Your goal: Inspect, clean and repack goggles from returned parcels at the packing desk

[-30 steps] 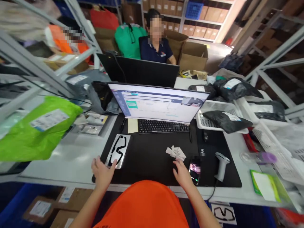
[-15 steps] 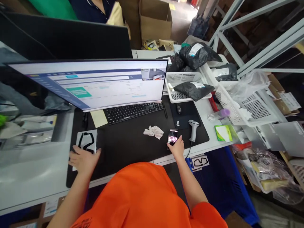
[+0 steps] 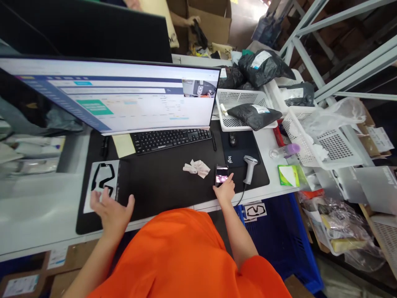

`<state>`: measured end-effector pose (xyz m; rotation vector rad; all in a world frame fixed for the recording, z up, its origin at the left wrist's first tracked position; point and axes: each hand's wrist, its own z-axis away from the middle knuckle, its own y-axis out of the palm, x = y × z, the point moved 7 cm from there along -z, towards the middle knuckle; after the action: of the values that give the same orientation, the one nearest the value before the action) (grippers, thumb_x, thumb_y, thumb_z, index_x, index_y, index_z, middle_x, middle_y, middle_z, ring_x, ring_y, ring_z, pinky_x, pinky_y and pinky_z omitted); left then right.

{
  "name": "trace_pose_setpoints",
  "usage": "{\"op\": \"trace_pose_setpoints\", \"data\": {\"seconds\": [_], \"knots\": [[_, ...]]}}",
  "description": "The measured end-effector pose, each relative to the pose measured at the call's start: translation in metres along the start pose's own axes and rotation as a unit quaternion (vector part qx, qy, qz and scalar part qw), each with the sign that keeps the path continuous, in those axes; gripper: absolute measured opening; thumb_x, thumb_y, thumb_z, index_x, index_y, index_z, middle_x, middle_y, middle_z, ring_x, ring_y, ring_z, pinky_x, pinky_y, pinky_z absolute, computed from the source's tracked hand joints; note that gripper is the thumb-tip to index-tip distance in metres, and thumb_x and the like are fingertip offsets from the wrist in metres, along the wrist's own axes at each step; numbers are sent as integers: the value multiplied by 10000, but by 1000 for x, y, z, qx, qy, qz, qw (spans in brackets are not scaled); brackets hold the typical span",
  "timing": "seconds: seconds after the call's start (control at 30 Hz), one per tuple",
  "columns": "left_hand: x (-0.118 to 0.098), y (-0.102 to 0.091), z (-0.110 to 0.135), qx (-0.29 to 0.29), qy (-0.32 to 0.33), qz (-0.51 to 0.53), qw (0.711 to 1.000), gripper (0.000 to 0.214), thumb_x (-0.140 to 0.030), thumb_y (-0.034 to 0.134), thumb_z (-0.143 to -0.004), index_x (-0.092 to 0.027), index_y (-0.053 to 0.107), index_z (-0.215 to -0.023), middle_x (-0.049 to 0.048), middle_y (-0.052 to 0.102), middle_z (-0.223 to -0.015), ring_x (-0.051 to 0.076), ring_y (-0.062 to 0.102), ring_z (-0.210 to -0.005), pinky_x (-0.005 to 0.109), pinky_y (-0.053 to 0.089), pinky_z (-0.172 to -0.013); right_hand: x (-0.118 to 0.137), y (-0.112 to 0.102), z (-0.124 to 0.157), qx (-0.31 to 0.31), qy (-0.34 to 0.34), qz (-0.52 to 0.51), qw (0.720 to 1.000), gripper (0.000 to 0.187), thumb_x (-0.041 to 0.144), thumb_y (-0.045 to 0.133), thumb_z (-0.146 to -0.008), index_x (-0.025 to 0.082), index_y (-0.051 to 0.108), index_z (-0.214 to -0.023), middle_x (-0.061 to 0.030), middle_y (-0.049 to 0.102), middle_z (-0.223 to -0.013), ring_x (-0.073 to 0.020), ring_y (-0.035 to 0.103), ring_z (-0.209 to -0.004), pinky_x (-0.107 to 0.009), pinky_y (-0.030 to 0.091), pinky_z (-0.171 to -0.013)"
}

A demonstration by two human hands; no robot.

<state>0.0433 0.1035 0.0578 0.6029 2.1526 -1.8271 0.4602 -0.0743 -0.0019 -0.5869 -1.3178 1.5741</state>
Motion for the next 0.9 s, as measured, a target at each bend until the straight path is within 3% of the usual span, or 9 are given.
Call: {"op": "trace_pose_setpoints", "data": {"seconds": [0.13,0.23,0.33,0.4,0.57,0.67,0.73,0.83,0.9], "knots": [[-12,16,23,86,-35,143,985,830,-433,656,-814,-36,318,-1460,294,150,-1574,420,174,-1519,597,190,-1248,30,-13,23,-6,-77,-13,997,1159,420,741,-756,75,39,-1611,-271,507,-1383,-431,451,-1311,-516,514,-942],[-27,37,34,206,-104,301,925,781,-391,734,-749,-131,400,-1405,228,293,-1560,385,296,-1485,582,186,-1254,68,-13,45,16,-162,-29,986,1166,428,751,-751,131,32,-1620,-230,500,-1424,-409,443,-1330,-497,529,-935],[-55,51,36,280,-113,400,866,710,-408,782,-702,-173,512,-1315,182,551,-1387,334,593,-1250,526,382,-1168,111,-8,75,48,-254,-47,965,1178,421,776,-730,175,47,-1621,-195,510,-1436,-395,448,-1337,-495,541,-936],[-75,56,34,303,-118,462,825,749,-512,796,-680,-156,553,-1292,192,625,-1313,333,652,-1170,483,480,-1081,138,-9,99,59,-318,-77,943,1161,419,771,-735,203,52,-1621,-182,516,-1433,-395,468,-1321,-513,548,-927],[-105,46,23,265,-148,555,775,981,-846,704,-592,-101,644,-1228,207,697,-1228,365,663,-1147,436,521,-1019,182,-32,147,36,-423,-144,894,1101,446,736,-799,209,44,-1621,-200,530,-1404,-400,530,-1245,-550,565,-891],[-104,38,20,218,-188,582,761,961,-912,523,-706,-107,669,-1211,192,720,-1197,349,664,-1158,421,530,-1000,191,-50,154,53,-442,-176,878,1202,492,799,-765,190,15,-1626,-216,519,-1424,-412,510,-1282,-576,556,-933],[-99,35,19,192,-218,595,750,933,-901,383,-800,-111,684,-1195,179,741,-1153,329,680,-1134,417,545,-973,193,-60,152,111,-451,-224,857,1201,481,818,-758,213,35,-1629,-186,529,-1436,-382,520,-1288,-573,552,-971],[-94,34,17,162,-251,606,737,911,-859,257,-876,-123,702,-1174,155,770,-1068,303,714,-1060,414,567,-927,191,-74,143,199,-439,-338,808,927,415,704,-889,256,147,-1613,-138,579,-1409,-280,601,-1221,-509,574,-985],[-93,32,15,145,-263,609,734,885,-839,254,-895,-132,709,-1168,138,780,-1027,291,729,-1018,404,576,-900,187,-80,136,210,-411,-400,792,690,373,615,-959,253,300,-1561,-126,635,-1340,-236,648,-1166,-471,584,-982]]}}
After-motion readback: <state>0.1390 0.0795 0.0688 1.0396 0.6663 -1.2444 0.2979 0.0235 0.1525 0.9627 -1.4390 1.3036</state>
